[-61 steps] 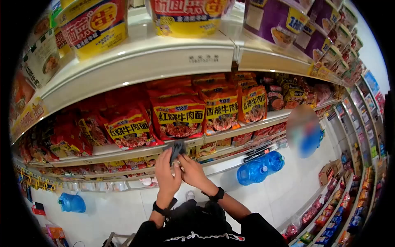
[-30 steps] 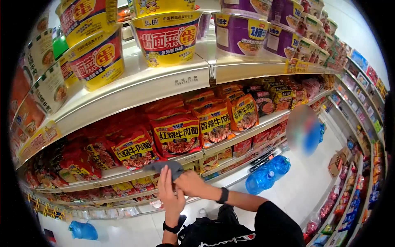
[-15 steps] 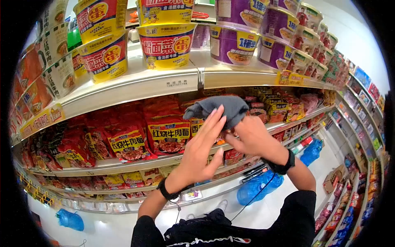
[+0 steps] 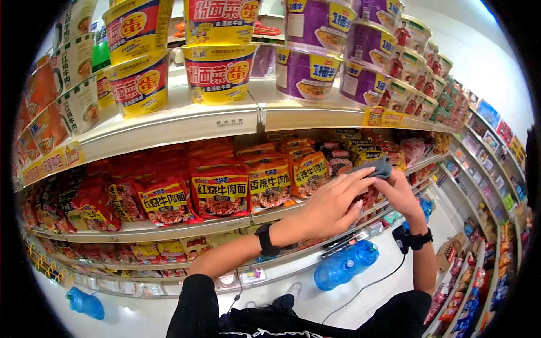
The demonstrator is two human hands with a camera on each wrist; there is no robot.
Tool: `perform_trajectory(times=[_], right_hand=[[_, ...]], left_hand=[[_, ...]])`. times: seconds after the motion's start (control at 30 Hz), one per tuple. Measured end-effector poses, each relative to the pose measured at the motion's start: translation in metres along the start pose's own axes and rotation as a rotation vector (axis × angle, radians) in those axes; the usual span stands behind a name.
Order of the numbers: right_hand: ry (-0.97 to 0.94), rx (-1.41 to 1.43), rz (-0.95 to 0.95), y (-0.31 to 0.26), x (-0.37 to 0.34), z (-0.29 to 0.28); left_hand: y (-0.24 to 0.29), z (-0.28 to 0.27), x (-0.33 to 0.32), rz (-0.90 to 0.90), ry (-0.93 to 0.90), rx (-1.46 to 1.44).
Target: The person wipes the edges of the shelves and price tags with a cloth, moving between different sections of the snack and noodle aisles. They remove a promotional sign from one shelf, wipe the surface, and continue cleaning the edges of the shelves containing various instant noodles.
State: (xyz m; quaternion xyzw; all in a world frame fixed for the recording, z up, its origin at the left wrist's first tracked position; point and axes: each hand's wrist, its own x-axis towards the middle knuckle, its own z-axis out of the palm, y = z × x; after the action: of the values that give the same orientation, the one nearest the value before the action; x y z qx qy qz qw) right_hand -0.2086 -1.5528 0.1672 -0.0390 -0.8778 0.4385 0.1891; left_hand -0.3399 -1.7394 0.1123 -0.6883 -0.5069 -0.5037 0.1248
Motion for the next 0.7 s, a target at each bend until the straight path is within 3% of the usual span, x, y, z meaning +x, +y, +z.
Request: perform_trajectory(times=[0.13, 0.2, 0.27, 0.3, 0.37, 0.47, 0.53, 0.7], right_hand=[[0.097, -0.234, -0.119, -0.011, 0.002, 0.034], [0.146, -0.299, -0.333, -0.003, 0.018, 0.056], [0.158, -0.429, -0.411, -0.012, 0.033, 0.08], [0.149, -0.512, -0.381, -0.014, 0.043, 0.093], [0.136, -0.808, -0.529, -0.011, 0.062, 0.116], [0.174, -0.7, -0.684, -0.008, 0.1, 0.152], [0.363, -0.554, -0.85, -0.03, 0.115, 0.167], [0.33, -0.654, -0.691, -0.013, 0.116, 0.182]], left_hand=[[0.009, -0.01, -0.002, 0.049, 0.176, 0.215], [0.009, -0.024, -0.005, 0.067, 0.274, 0.298], [0.011, -0.041, -0.012, 0.05, 0.29, 0.381], [0.009, -0.049, -0.017, 0.037, 0.305, 0.433], [0.005, -0.063, -0.024, 0.017, 0.335, 0.537], [-0.007, -0.082, -0.03, -0.019, 0.332, 0.605], [-0.018, -0.099, -0.022, -0.005, 0.288, 0.764], [-0.023, -0.104, -0.038, -0.011, 0.236, 0.693]])
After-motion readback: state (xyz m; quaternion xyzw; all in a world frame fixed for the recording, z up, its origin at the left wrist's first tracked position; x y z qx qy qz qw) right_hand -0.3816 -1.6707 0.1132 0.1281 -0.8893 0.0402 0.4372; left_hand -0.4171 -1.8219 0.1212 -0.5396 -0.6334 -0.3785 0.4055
